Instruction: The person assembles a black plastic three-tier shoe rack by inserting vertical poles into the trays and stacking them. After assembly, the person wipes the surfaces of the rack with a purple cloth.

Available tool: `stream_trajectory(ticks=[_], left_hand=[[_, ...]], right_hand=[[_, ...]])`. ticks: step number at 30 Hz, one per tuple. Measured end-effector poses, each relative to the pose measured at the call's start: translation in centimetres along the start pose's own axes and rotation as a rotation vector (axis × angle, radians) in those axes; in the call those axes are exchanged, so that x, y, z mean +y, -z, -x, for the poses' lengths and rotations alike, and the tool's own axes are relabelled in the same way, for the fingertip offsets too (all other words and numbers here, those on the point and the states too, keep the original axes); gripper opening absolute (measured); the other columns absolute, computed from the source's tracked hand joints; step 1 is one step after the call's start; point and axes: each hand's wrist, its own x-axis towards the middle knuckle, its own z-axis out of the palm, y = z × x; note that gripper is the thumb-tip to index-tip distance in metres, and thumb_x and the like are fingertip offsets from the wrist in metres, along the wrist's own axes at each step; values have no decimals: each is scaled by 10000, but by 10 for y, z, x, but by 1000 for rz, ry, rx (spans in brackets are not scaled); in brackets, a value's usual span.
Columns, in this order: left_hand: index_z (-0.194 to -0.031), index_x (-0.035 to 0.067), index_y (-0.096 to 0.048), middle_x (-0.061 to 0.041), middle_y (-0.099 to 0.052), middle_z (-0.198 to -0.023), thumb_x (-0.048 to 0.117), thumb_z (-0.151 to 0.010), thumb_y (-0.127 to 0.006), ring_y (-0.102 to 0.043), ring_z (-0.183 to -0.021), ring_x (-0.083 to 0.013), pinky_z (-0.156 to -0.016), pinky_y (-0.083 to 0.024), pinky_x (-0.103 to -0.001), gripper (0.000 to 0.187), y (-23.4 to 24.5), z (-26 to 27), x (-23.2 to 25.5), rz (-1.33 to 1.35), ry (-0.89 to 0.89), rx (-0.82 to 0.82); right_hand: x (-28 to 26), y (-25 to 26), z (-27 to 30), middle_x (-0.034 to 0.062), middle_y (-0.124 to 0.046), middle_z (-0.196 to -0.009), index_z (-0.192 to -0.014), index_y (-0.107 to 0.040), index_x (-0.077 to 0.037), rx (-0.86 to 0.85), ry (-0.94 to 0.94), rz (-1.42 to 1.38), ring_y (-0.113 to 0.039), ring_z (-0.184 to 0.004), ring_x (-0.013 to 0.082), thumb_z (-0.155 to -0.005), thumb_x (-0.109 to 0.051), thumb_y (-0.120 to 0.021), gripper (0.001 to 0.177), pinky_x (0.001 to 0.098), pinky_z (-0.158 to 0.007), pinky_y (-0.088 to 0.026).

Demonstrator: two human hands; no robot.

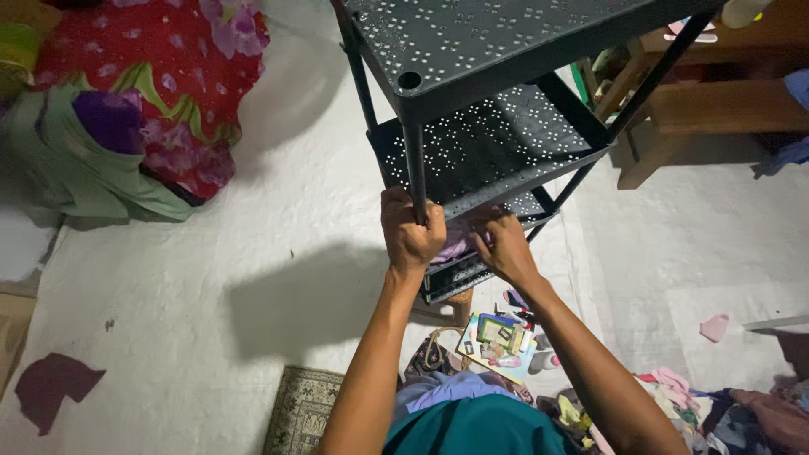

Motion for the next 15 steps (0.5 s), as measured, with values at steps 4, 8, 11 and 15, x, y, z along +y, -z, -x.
stream_trajectory(ticks=[4, 8, 11, 15], left_hand=[[-538, 110, -483, -70, -548, -551, 113, -818, -598, -590, -649, -300, -822, -463, -412, 303, -5, 3, -4, -18, 10, 44], [-583, 81, -547, -82, -574, -591, 131, -813, -608, -594, -727, -311, -821, -483, -428, 243, -8, 5, -4, 7, 19, 85], [-636, 74, -600, -87, -619, -664, 145, -803, -619, -610, -812, -332, -783, -484, -423, 182, -10, 8, -5, -4, 23, 106], [-560, 93, -546, -71, -608, -617, 112, -786, -618, -604, -758, -316, -750, -475, -443, 238, -8, 11, -8, -101, 100, 11]], right_hand=[[-1, -44, -23, 195, -711, -1013, -1003, -729, -68, -211, -55, 174, -657, -1036, 352, -907, -337, -697, 287, 469, -889, -506], [-12, -106, -35, 156, -722, -1080, -1121, -720, -120, -218, 79, -158, -672, -1078, 328, -923, -393, -610, 355, 484, -933, -498], [-3, -128, -42, 163, -699, -1227, -1290, -673, -99, -6, 348, -202, -644, -1203, 355, -955, -347, -578, 427, 501, -1040, -452], [37, -126, -83, 125, -688, -1250, -1162, -724, -180, -146, 228, 336, -617, -1193, 353, -825, -446, -653, 436, 529, -1028, -432]])
